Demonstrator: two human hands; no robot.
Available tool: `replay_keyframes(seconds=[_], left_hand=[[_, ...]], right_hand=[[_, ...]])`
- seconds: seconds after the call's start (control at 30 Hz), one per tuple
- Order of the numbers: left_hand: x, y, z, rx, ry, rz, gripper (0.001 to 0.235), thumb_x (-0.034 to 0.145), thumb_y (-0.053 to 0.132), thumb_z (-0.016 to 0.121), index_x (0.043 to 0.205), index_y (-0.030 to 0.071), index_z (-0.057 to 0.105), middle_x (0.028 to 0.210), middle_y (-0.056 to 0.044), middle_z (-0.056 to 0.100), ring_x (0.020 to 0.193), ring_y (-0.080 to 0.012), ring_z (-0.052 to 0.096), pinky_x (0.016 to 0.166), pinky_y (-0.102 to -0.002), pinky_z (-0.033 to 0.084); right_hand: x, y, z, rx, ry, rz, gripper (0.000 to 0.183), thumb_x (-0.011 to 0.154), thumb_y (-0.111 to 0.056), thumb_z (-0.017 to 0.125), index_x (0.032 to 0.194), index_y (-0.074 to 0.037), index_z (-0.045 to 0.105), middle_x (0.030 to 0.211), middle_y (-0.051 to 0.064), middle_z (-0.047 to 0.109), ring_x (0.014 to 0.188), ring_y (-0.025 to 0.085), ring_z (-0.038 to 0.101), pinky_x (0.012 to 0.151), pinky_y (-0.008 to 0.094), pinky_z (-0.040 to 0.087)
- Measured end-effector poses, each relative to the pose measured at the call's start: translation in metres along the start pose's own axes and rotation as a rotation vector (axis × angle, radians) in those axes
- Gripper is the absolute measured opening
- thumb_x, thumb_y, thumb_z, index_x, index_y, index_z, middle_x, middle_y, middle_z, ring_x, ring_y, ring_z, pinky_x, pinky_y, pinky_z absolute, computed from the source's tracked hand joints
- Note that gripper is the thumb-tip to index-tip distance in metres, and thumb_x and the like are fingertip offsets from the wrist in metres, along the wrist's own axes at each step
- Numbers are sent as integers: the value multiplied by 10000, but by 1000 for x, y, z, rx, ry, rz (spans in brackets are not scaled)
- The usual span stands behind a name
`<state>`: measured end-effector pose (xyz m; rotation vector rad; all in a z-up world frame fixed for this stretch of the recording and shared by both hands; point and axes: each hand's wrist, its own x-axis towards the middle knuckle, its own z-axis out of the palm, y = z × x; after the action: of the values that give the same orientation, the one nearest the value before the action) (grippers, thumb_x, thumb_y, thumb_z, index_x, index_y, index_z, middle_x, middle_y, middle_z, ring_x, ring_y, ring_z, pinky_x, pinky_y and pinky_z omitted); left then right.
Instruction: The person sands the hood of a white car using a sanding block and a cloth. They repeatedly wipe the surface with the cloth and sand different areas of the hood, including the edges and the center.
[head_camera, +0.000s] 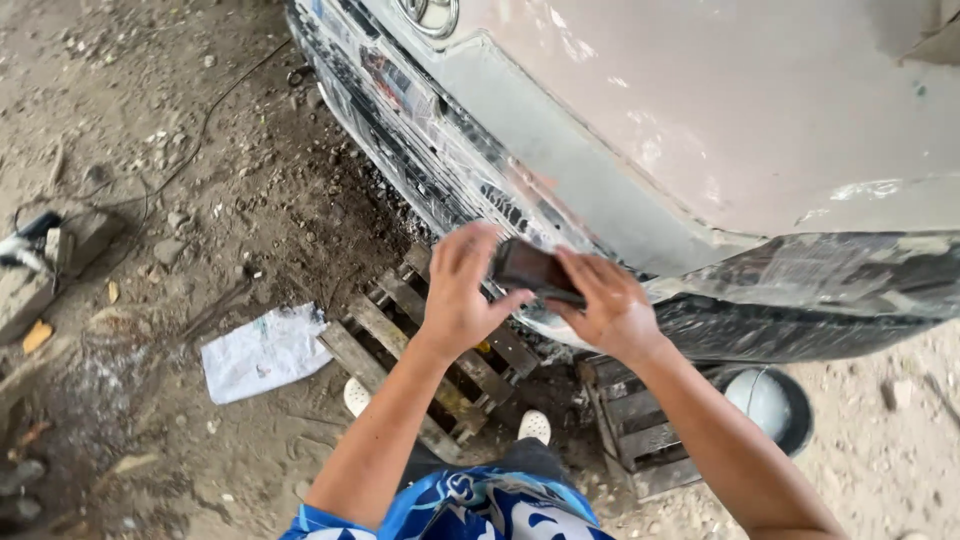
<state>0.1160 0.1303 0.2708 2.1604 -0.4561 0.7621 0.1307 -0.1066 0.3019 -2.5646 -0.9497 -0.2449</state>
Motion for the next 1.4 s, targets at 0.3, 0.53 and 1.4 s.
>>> replay_keyframes(seconds=[0.3,0.53,1.4], left_hand=[[-21,-45,32,-1422,-403,-698,703,935,119,763,1533,2,413,1281,-104,628,1145,-168,604,990,-340,531],[-22,-18,63,-1564,-210,-696,535,960,-40,745,1442,-72,516,1241,-105,665,1083,-161,625,928,-308,534],[68,-3,217,-1756,-351,-874,223,978,119,768,1088,-63,703,964,-59,731,851,-104,663,783,-284,578]], right_hand=[[20,-51,26,86,263,269,728,804,-236,844,1411,37,549,1312,247,628,1144,397,672,926,437,576],[2,-15,42,-182,402,122,671,754,-160,844,1342,-12,557,1246,202,641,1109,399,666,937,503,558],[43,65,-67,-558,-80,280,687,836,-224,828,1449,-26,590,1275,151,602,1086,349,613,928,459,565]])
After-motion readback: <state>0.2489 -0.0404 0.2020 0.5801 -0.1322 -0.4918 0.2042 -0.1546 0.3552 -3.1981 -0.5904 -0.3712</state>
